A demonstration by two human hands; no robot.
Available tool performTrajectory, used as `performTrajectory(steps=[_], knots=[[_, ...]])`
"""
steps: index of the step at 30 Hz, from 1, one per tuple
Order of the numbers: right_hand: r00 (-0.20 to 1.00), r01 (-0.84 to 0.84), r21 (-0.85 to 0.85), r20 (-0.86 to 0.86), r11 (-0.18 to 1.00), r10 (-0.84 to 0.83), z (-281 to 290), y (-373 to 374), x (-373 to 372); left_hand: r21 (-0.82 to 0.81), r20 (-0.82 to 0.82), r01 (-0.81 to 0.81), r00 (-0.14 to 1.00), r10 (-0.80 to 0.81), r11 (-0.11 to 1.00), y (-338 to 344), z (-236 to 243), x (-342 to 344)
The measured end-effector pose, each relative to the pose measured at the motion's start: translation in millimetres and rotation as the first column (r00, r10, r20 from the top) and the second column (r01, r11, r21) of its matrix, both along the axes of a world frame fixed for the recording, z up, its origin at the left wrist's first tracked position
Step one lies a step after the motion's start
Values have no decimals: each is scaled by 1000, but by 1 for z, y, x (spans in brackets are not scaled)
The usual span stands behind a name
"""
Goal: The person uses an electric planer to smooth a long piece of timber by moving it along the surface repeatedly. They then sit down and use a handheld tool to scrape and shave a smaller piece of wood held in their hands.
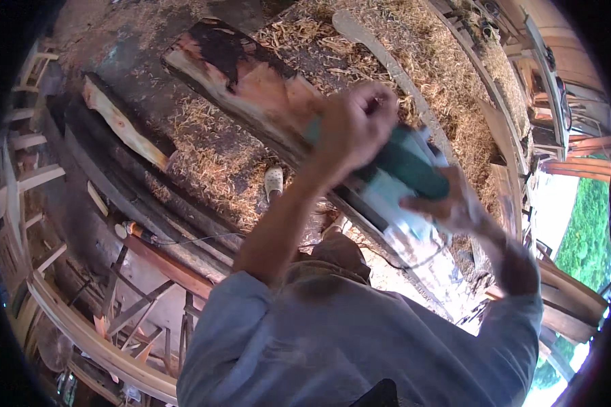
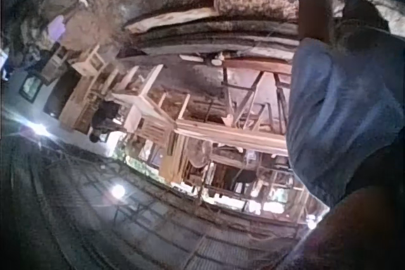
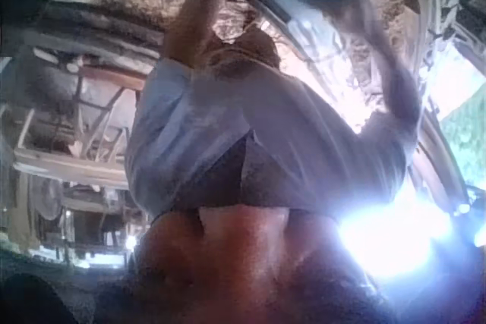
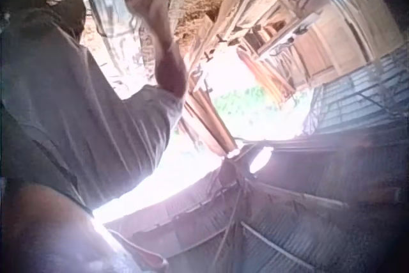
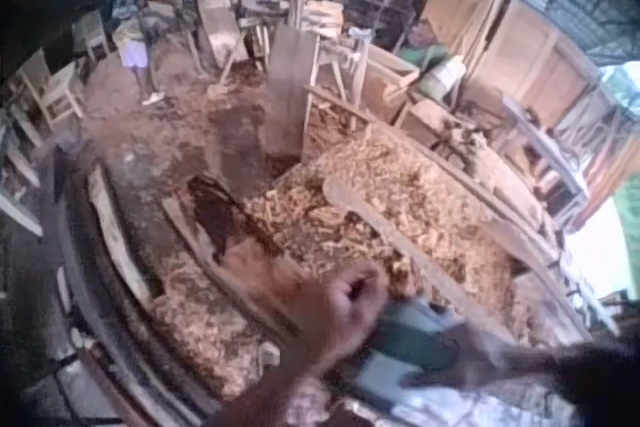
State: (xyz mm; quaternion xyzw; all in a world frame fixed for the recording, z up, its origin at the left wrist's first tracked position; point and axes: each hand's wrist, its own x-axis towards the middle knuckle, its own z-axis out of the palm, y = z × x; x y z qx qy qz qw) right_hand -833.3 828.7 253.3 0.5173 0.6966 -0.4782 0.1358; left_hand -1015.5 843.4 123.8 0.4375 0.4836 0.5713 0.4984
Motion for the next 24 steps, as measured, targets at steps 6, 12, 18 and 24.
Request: performTrajectory(steps=[6, 12, 18, 24], knots=[[929, -288, 432, -90, 855, 359, -54, 103, -206, -28, -11, -92, 996, 92, 995, 75, -5, -198], [811, -304, 848, -8, 433, 585, -89, 134, -324, -2, -498, -212, 848, 183, 977, 81, -25, -362], [897, 4, 509, -382, 861, 222, -12, 18, -219, -66, -555, -365, 787, 270, 929, 7, -41, -342], [843, 245, 377, -537, 893, -5, -41, -79, -24, -161, -374, -214, 917, 141, 964, -68, -7, -84]])
